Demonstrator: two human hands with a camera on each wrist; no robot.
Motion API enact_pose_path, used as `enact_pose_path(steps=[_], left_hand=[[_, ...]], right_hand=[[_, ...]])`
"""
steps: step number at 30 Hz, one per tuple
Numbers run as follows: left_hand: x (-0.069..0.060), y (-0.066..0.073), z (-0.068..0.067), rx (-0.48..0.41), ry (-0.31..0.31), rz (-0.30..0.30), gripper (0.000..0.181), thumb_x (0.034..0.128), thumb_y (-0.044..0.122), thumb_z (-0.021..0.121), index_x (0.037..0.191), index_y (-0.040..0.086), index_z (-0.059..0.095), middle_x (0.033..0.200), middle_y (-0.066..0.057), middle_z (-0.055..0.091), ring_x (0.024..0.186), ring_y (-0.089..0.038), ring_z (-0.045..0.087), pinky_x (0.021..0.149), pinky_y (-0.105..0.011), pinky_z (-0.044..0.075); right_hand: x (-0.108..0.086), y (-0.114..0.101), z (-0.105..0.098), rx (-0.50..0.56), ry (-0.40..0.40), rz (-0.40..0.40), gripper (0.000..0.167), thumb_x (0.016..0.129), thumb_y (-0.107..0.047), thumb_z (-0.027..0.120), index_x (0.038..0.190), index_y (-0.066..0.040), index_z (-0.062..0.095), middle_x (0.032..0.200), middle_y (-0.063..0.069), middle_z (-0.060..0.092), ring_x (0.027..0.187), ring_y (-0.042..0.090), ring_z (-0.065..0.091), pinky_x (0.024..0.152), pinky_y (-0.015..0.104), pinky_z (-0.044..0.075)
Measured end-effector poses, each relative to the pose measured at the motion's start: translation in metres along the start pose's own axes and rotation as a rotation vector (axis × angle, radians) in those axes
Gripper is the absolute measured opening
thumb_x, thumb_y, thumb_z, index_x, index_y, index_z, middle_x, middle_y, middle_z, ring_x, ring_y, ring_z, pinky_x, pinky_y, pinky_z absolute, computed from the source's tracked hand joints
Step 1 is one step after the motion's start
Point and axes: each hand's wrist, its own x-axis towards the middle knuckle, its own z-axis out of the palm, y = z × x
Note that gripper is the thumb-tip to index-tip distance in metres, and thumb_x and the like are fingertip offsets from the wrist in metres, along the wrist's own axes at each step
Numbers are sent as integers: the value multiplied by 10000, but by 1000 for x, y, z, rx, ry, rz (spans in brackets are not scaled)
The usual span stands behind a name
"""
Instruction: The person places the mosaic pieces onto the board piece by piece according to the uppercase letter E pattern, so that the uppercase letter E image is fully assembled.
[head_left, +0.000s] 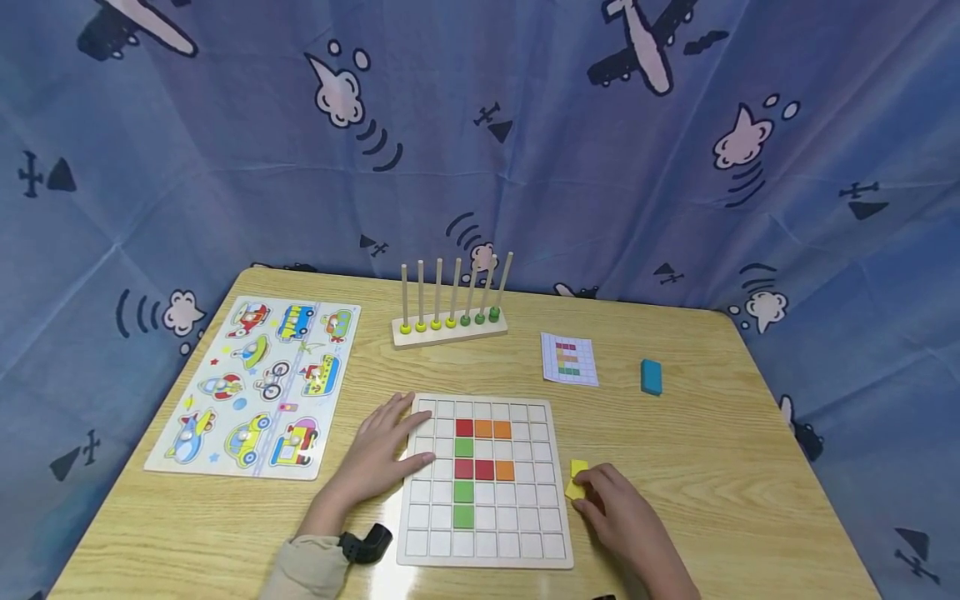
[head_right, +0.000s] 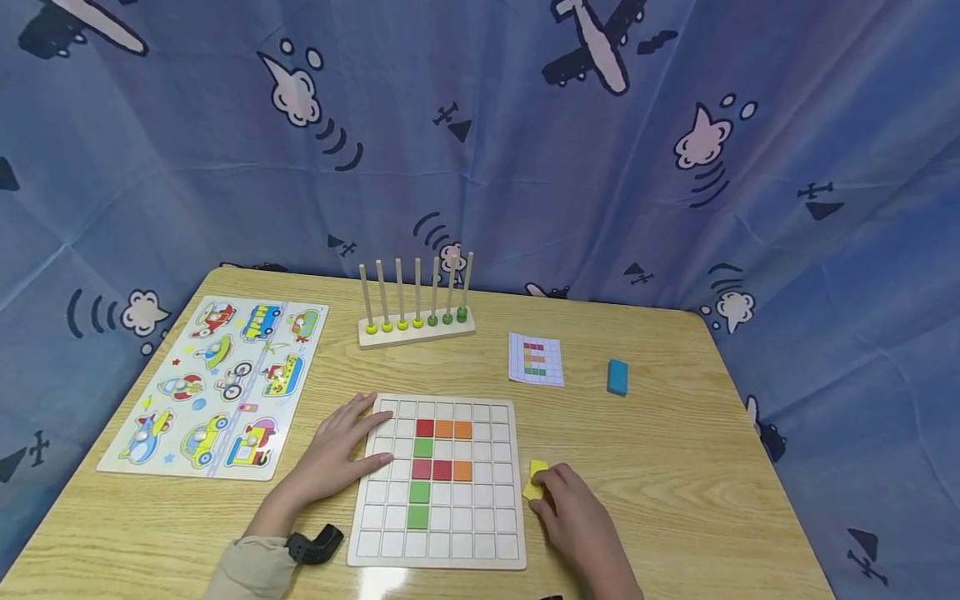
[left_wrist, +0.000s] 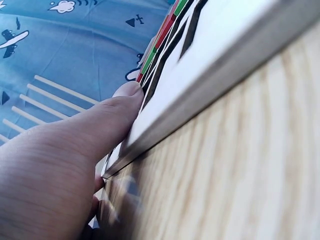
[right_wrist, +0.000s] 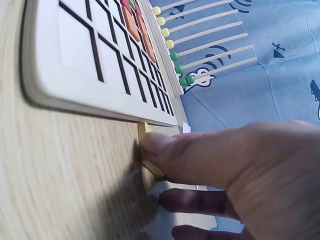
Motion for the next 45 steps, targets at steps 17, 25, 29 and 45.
enact_pose_path(steps=[17, 25, 29, 45], left_hand=[[0, -1, 2, 2, 3, 7, 643, 877, 572, 583, 1429, 269, 455, 1587, -16, 230, 1478, -240, 114, 1169, -526, 129], [1, -1, 1, -1, 7, 8, 638, 876, 566, 588, 1426, 270, 459, 1586, -16, 235, 1477, -240, 118, 1169, -522, 135], [1, -1, 1, -4, 7, 6, 640, 876, 569, 586, 1429, 274, 456, 1588, -9, 229, 1478, -238, 117, 1169, -521, 133], [-1, 0, 1, -6, 10, 5, 635, 878, 568, 584, 1425, 270, 461, 1585, -16, 239, 1477, -239, 122, 1170, -519, 134]], right_hand=[[-4, -23, 0, 185, 2, -82, 220, 828, -94, 740, 972, -194, 609, 927, -127, 517, 747, -1, 467, 648, 190, 445], [-5, -53, 16, 188, 13, -409, 178, 825, -117, 740, 953, -171, 629, 994, -116, 560, 777, -17, 457, 667, 163, 460], [-4, -61, 23, 144, 4, -471, 152, 840, -156, 732, 964, -165, 643, 1001, -107, 570, 795, 1, 477, 698, 177, 479], [-1, -76, 35, 75, 38, -550, 146, 856, -154, 708, 986, -164, 643, 1012, -85, 581, 895, 66, 566, 794, 252, 523]])
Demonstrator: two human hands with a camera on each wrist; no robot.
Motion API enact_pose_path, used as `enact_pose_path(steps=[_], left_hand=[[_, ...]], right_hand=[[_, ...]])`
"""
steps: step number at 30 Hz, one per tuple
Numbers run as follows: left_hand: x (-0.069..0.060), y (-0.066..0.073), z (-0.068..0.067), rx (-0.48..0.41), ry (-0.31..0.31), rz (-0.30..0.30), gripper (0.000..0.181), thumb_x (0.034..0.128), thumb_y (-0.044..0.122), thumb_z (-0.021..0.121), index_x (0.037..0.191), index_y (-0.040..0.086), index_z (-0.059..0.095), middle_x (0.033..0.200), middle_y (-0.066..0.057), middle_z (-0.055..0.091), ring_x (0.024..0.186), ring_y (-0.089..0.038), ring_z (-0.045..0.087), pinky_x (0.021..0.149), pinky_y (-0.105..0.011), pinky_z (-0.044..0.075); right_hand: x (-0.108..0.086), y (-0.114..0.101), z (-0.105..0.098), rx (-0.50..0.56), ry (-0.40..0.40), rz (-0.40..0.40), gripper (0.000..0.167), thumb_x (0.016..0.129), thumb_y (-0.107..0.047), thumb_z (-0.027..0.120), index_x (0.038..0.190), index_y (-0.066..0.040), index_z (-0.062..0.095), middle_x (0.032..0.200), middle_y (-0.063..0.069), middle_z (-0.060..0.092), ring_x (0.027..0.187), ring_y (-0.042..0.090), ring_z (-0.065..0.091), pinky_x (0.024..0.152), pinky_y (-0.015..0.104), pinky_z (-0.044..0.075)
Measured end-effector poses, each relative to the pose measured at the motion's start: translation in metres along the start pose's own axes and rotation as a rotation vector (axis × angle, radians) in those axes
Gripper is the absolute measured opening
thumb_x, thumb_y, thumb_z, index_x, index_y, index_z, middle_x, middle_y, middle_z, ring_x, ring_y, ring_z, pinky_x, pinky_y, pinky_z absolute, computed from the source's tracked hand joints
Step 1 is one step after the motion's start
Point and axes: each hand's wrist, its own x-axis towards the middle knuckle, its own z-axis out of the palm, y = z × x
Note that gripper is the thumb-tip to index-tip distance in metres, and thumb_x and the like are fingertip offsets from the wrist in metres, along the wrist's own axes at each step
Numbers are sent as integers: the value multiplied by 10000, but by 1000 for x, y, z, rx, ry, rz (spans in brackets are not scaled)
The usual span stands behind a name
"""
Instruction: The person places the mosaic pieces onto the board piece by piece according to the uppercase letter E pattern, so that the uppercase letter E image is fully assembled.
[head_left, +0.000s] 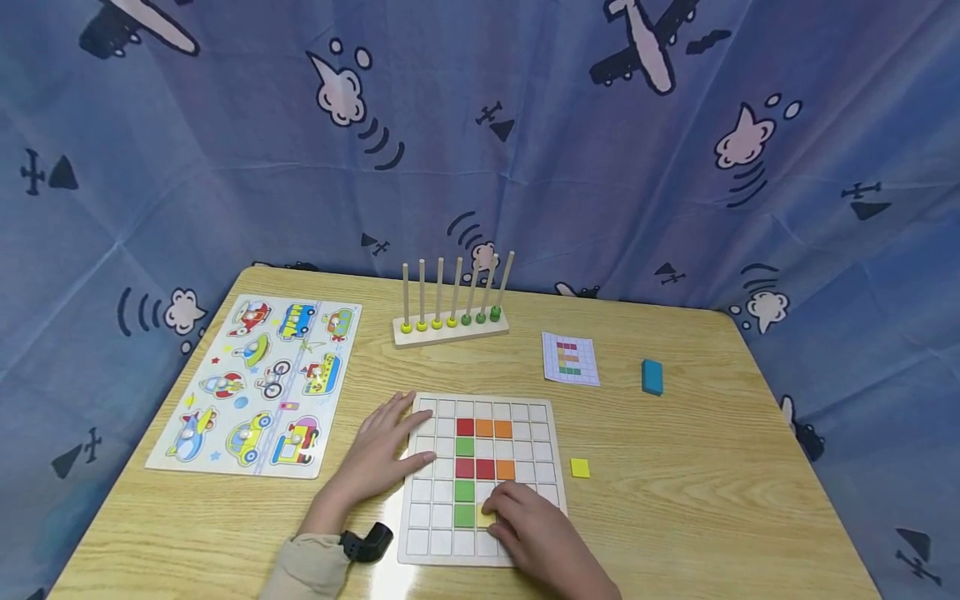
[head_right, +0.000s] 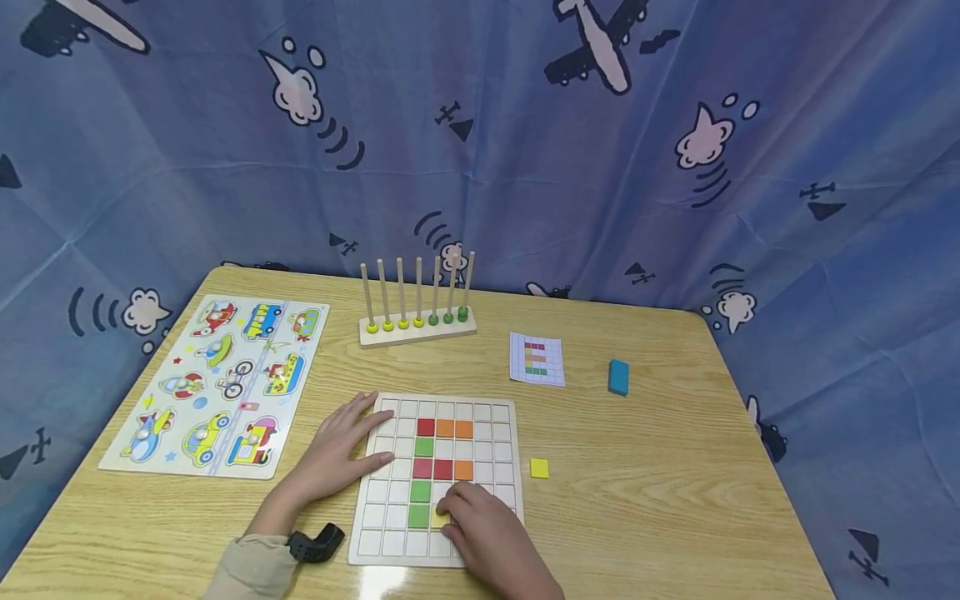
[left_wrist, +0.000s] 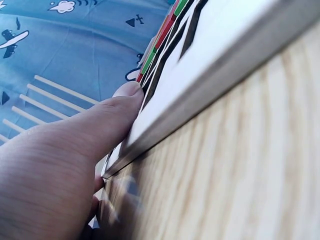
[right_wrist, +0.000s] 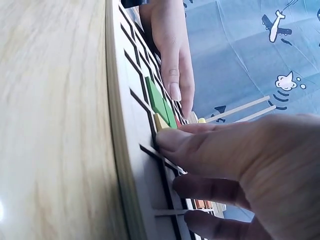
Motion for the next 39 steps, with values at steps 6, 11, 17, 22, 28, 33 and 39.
enact_pose_path(steps=[6, 11, 17, 22, 28, 33, 39], left_hand=[[0, 1, -1, 0, 1, 0, 633, 878, 564, 587, 1423, 267, 464, 1585, -17, 239, 1477, -241, 121, 1170, -522, 134], [0, 2, -1, 0, 1, 0, 637, 877, 558, 592, 1425, 260, 463, 1586, -26, 235, 1477, -246, 122, 1168, -530, 132], [-1, 3, 0, -3, 10, 4, 636, 872, 545, 606, 1418, 248, 473, 1582, -37, 246, 1472, -261, 138, 1164, -534, 136], [0, 2, 0, 4, 12, 8, 640, 868, 537, 615, 1419, 244, 472, 1582, -41, 246, 1472, -265, 139, 1162, -536, 143], [0, 1, 0, 11, 6, 9, 640, 871, 549, 602, 1421, 251, 469, 1584, -37, 241, 1474, -256, 132, 1166, -533, 136], [0, 2, -1, 13, -2, 8, 645, 872, 546, 603, 1424, 243, 465, 1584, -47, 237, 1474, -265, 131, 1166, -537, 131], [1, 4, -2, 18, -6, 10, 645, 874, 544, 602, 1423, 234, 466, 1584, -59, 235, 1473, -274, 136, 1163, -548, 138]], right_hand=[[1, -3, -3, 16, -71, 57, 122, 885, -170, 682, 1000, -170, 643, 1017, -94, 575, 889, 61, 547, 799, 258, 521], [1, -3, -3, 14, -77, 59, 116, 888, -181, 679, 997, -164, 643, 1018, -92, 577, 893, 64, 548, 799, 259, 519], [1, -3, -2, -8, -63, 51, 136, 877, -195, 693, 1003, -165, 649, 1023, -92, 583, 899, 61, 556, 798, 260, 520], [1, -2, -3, 11, -86, 90, 176, 885, -229, 689, 1046, -173, 647, 1067, -90, 573, 891, 55, 546, 791, 261, 521], [-3, 11, -15, 21, -32, 293, 200, 876, -254, 700, 1060, -208, 639, 1114, -104, 547, 866, 36, 525, 763, 252, 522], [-12, 34, -30, -59, 41, 414, 165, 866, -209, 713, 1020, -196, 655, 1059, -105, 575, 846, 11, 512, 753, 265, 517], [-25, 63, -44, -99, 112, 386, 200, 830, -111, 745, 1012, -108, 664, 1021, -22, 613, 878, 92, 597, 745, 326, 538]])
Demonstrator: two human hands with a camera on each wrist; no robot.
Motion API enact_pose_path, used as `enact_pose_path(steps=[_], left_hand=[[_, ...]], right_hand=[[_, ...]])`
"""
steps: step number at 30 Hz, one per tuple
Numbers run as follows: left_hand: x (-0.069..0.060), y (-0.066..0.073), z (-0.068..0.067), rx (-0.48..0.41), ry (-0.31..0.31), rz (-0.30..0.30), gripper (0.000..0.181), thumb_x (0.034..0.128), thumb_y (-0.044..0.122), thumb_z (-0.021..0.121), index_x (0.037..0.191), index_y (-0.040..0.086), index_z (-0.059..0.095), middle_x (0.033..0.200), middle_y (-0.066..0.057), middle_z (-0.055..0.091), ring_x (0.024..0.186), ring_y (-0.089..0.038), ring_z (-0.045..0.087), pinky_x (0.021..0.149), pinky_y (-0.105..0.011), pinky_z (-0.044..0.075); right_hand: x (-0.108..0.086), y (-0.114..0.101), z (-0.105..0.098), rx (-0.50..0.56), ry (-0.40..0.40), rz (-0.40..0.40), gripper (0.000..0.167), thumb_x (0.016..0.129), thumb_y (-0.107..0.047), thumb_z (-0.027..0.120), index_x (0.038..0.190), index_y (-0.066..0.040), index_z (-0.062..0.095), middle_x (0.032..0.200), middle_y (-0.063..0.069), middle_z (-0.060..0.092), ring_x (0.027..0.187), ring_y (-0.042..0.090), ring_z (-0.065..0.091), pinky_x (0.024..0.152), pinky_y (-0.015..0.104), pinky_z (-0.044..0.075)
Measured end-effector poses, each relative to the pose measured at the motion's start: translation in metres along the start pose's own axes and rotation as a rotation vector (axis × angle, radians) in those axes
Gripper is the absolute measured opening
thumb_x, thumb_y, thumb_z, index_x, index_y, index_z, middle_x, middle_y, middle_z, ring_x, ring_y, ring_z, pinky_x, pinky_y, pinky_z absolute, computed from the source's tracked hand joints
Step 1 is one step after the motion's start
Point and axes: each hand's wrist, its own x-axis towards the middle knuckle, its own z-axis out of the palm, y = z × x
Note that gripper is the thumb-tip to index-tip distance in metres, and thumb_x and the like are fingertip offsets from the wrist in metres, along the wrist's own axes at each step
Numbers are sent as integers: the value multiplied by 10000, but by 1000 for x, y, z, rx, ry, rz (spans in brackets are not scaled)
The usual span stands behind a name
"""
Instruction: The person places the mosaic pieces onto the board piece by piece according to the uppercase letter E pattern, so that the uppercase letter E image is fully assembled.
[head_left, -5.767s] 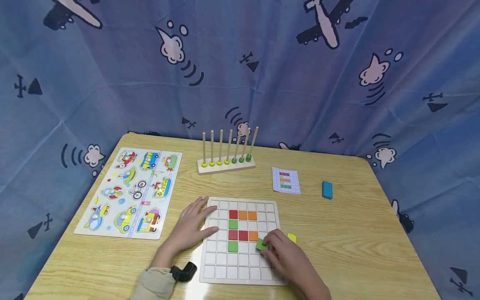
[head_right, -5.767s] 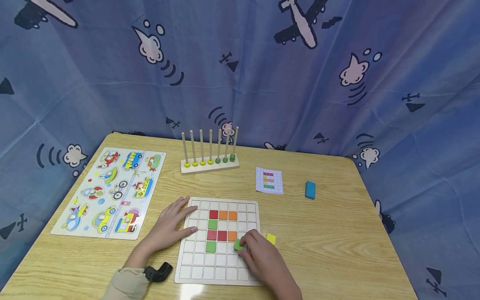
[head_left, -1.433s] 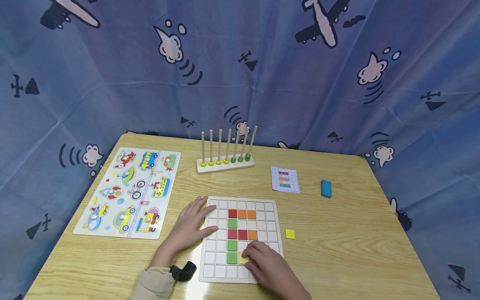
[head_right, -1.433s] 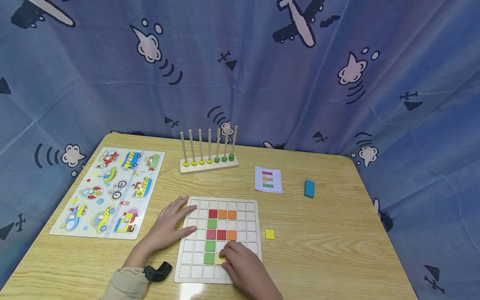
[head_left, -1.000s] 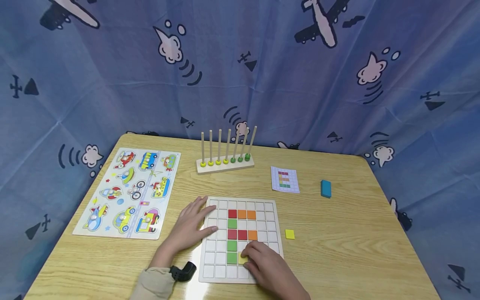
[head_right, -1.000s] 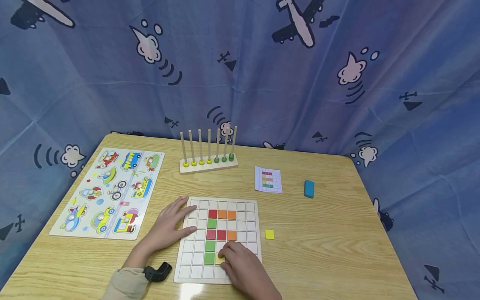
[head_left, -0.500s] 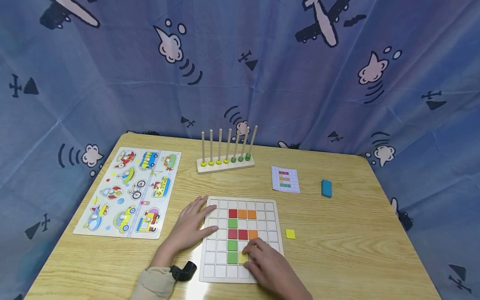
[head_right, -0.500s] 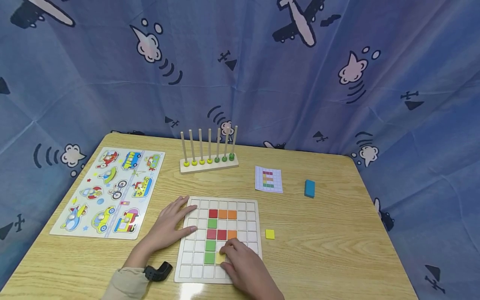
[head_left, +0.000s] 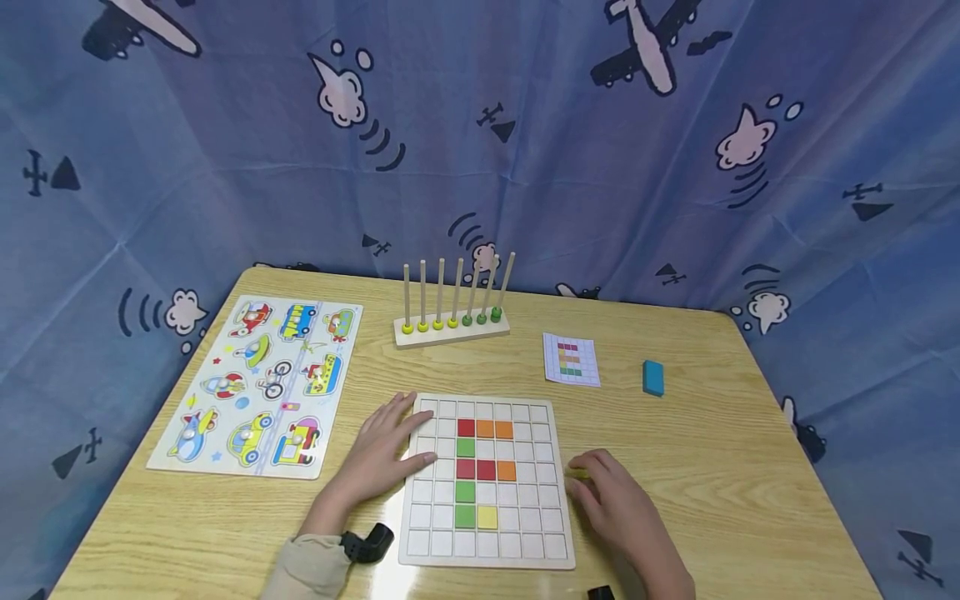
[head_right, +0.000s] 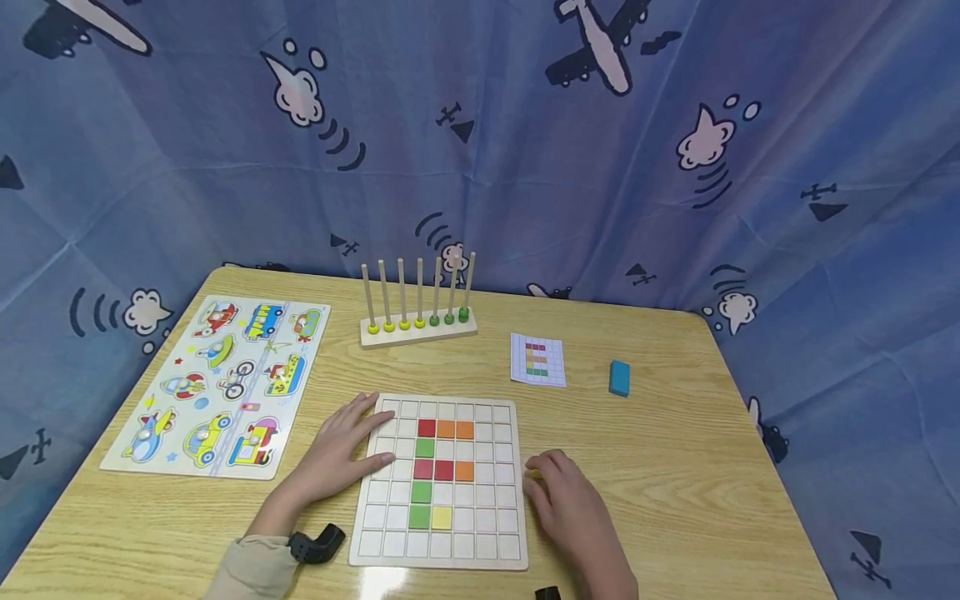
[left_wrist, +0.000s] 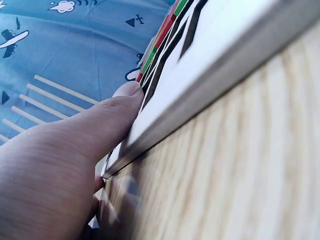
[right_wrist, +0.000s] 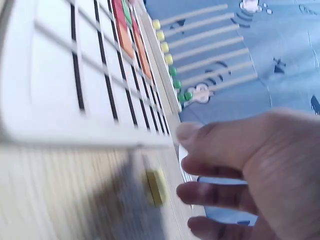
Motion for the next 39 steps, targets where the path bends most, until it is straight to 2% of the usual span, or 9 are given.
enact_pose_path(steps=[2, 6, 12, 21, 27, 31, 33, 36, 39], left_hand=[[0, 0, 0, 3, 4, -1, 645, 873, 544, 602, 1423, 237, 467, 1584, -58, 237, 1472, -274, 138, 1163, -547, 141], [0, -1, 1, 0, 12, -1, 645, 870, 545, 607, 1422, 240, 469, 1581, -55, 245, 1471, -270, 141, 1161, -544, 145], [0, -3, 2, -9, 9, -9, 641, 873, 559, 596, 1424, 257, 466, 1584, -30, 242, 1475, -246, 129, 1166, -533, 136], [0, -3, 2, -11, 3, -15, 644, 874, 571, 586, 1428, 267, 458, 1587, -21, 230, 1478, -241, 115, 1170, -530, 126], [0, -3, 2, -15, 6, -16, 644, 874, 569, 588, 1425, 262, 462, 1587, -22, 231, 1478, -243, 115, 1166, -543, 127], [0, -3, 3, -13, 7, -14, 641, 875, 569, 586, 1424, 263, 463, 1587, -22, 232, 1479, -241, 112, 1165, -544, 130], [0, -3, 3, -13, 8, -13, 639, 875, 568, 588, 1423, 263, 466, 1586, -21, 235, 1478, -240, 114, 1165, -544, 131], [0, -3, 3, -14, 11, -10, 638, 873, 567, 591, 1420, 262, 469, 1585, -23, 239, 1478, -242, 118, 1164, -544, 134], [1, -4, 3, -9, 10, -11, 641, 872, 568, 591, 1422, 263, 466, 1585, -21, 238, 1477, -243, 120, 1164, -543, 135]], right_hand=[[1, 7, -2, -2, -5, -4, 217, 818, -99, 754, 1015, -89, 665, 1018, 5, 616, 907, 140, 611, 768, 359, 540], [2, 15, -3, -3, -62, 35, 250, 821, -95, 749, 1056, -83, 663, 1055, 32, 613, 986, 196, 599, 836, 392, 529], [3, 18, -2, 13, -125, 88, 287, 830, -72, 734, 1106, -98, 659, 1095, 29, 605, 992, 175, 584, 825, 371, 529], [5, 23, 3, 11, -93, 91, 274, 835, -59, 727, 1099, -93, 660, 1040, 2, 588, 863, 81, 542, 735, 320, 522], [5, 26, 4, 5, -84, 77, 270, 841, -84, 726, 1102, -97, 655, 1072, 14, 609, 942, 131, 575, 796, 367, 521], [4, 23, 3, 10, -63, 79, 242, 843, -88, 726, 1072, -103, 647, 1059, 4, 606, 917, 109, 571, 782, 353, 521], [3, 20, 2, 26, -39, 61, 232, 838, -84, 731, 1049, -113, 639, 1044, -16, 596, 866, 82, 542, 745, 319, 510], [1, 11, 0, 74, 4, -8, 245, 813, -64, 749, 1017, -131, 630, 1034, -50, 587, 812, 54, 507, 696, 267, 492], [-1, -1, 0, 124, 4, -86, 266, 794, -44, 760, 997, -150, 626, 1042, -83, 577, 796, 29, 496, 675, 214, 480]])
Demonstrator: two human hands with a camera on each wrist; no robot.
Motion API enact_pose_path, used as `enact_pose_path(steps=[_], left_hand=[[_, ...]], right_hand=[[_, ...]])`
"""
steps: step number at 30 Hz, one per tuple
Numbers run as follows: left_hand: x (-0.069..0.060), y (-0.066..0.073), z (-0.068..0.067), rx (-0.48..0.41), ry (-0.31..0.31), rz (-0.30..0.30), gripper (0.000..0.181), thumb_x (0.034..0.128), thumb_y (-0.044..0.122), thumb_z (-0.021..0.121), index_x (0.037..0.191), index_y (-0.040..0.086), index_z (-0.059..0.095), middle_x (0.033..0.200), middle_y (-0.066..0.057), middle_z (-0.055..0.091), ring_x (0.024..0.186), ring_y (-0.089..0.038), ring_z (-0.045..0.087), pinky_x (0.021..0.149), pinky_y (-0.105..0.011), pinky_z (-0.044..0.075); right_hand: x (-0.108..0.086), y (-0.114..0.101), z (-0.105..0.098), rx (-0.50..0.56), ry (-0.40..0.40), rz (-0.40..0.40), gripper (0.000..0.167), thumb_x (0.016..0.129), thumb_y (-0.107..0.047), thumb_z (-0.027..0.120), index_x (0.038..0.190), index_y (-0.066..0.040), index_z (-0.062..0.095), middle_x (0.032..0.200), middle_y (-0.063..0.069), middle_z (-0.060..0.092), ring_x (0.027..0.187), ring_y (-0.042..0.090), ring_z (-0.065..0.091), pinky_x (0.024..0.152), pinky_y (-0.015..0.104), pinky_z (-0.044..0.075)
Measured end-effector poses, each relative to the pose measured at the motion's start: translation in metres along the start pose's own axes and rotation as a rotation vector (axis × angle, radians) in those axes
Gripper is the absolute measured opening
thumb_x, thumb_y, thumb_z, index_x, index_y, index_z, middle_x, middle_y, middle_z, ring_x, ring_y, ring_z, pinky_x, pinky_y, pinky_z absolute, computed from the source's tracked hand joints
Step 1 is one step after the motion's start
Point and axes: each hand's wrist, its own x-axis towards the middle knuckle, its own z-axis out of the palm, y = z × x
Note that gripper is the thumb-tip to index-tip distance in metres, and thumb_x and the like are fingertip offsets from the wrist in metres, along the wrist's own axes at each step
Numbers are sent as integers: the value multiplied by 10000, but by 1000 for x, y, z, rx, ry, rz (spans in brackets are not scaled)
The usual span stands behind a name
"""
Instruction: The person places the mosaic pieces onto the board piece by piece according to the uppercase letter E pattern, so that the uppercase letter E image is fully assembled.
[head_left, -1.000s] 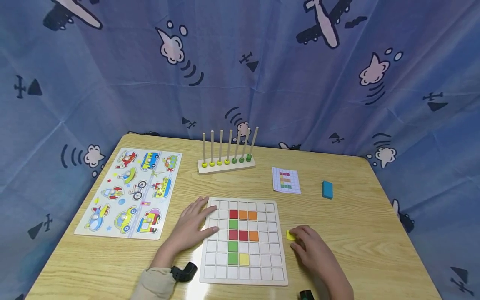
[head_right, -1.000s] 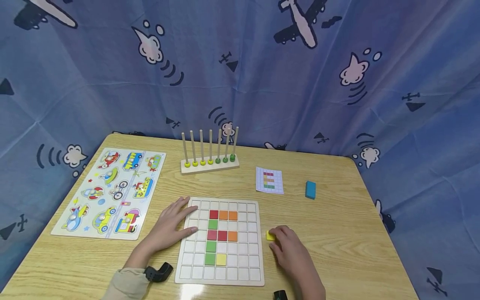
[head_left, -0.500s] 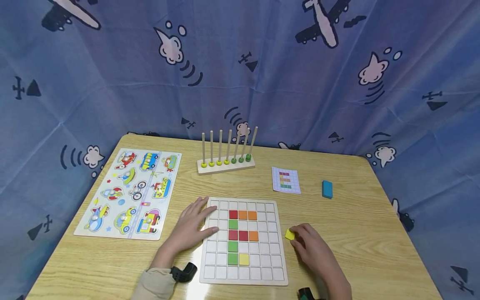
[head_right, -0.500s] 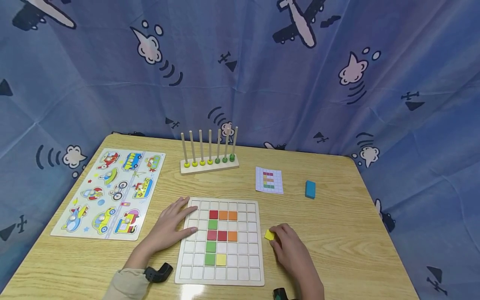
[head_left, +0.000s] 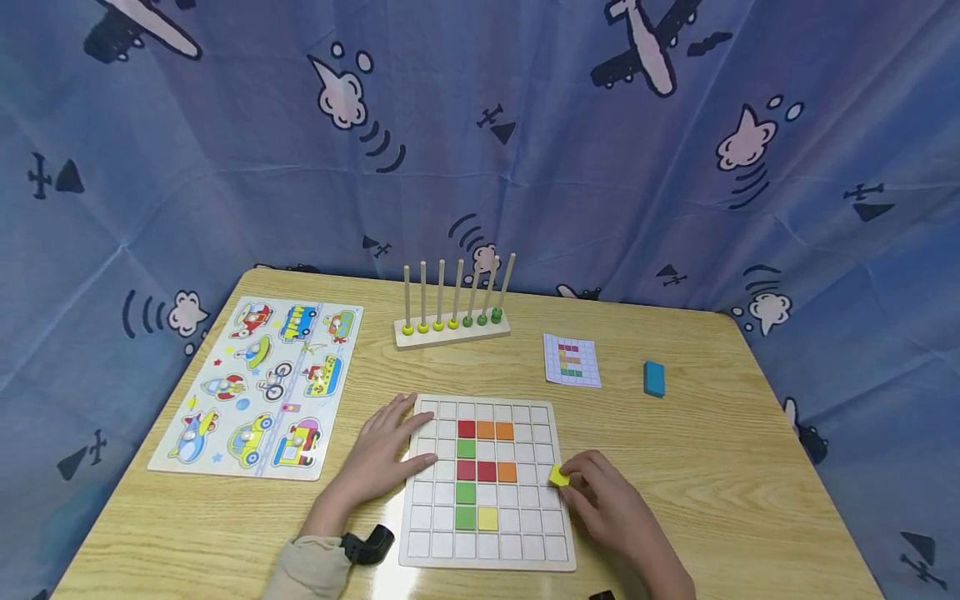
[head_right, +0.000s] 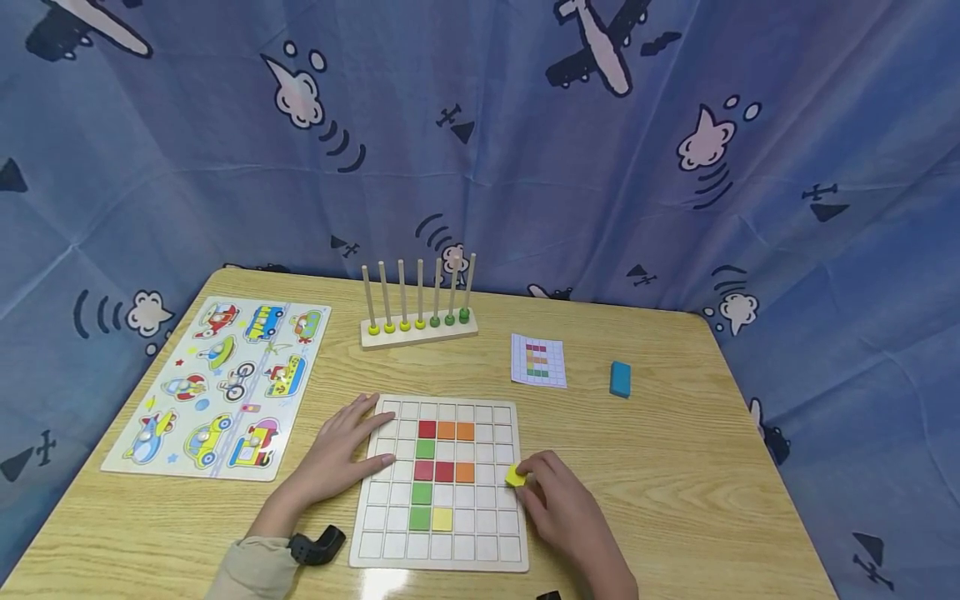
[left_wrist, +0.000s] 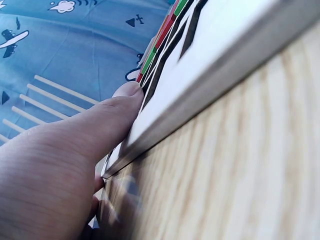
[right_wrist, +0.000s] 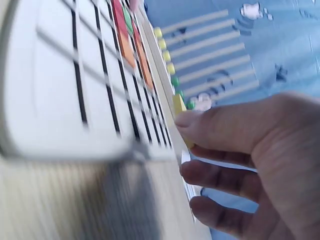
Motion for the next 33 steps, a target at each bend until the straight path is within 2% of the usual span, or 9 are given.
enact_pose_path(steps=[4, 7, 12, 15, 19, 30, 33], left_hand=[[0, 0, 0, 3, -6, -2, 642, 874, 569, 589, 1426, 266, 461, 1586, -20, 235, 1478, -245, 118, 1167, -537, 131], [1, 1, -1, -2, -6, 0, 640, 876, 563, 589, 1427, 263, 460, 1585, -25, 237, 1478, -246, 117, 1168, -533, 128], [1, 1, -2, 3, -8, 3, 643, 878, 566, 583, 1430, 263, 454, 1588, -30, 229, 1478, -244, 113, 1170, -531, 122], [0, 1, -2, 6, -12, 2, 649, 877, 574, 580, 1432, 264, 451, 1589, -30, 224, 1478, -245, 111, 1169, -537, 121], [0, 0, -1, 1, -9, 3, 649, 876, 574, 581, 1431, 263, 453, 1588, -28, 228, 1478, -248, 115, 1167, -543, 125], [1, 0, 0, 6, -8, 1, 648, 876, 577, 579, 1431, 267, 453, 1587, -23, 232, 1479, -244, 114, 1170, -529, 126], [0, 0, -1, 3, -7, -1, 648, 875, 572, 584, 1431, 265, 453, 1587, -23, 231, 1478, -242, 114, 1171, -526, 121]], right_hand=[[0, -18, 2, 33, -77, -32, 246, 811, -77, 748, 993, -191, 628, 1035, -138, 554, 762, -2, 470, 641, 155, 444], [0, -27, 5, 41, -148, -63, 217, 827, -120, 738, 996, -209, 635, 1024, -158, 553, 773, -8, 472, 656, 157, 451], [-2, -35, 14, 36, -256, -147, 182, 854, -157, 711, 1023, -180, 646, 1033, -127, 574, 810, -14, 482, 714, 192, 490], [-3, -37, 19, 24, -282, -176, 173, 864, -157, 694, 1027, -166, 637, 1017, -115, 561, 771, -22, 448, 681, 164, 457], [-5, -39, 24, 8, -262, -203, 161, 856, -154, 700, 997, -170, 625, 1001, -113, 554, 758, -17, 436, 672, 149, 435], [-4, -43, 26, -22, -238, -208, 148, 857, -173, 703, 978, -180, 618, 1015, -105, 553, 787, 6, 445, 693, 171, 451], [-4, -43, 27, -31, -217, -229, 144, 858, -177, 706, 976, -180, 624, 1015, -104, 571, 826, 20, 484, 736, 197, 492]])
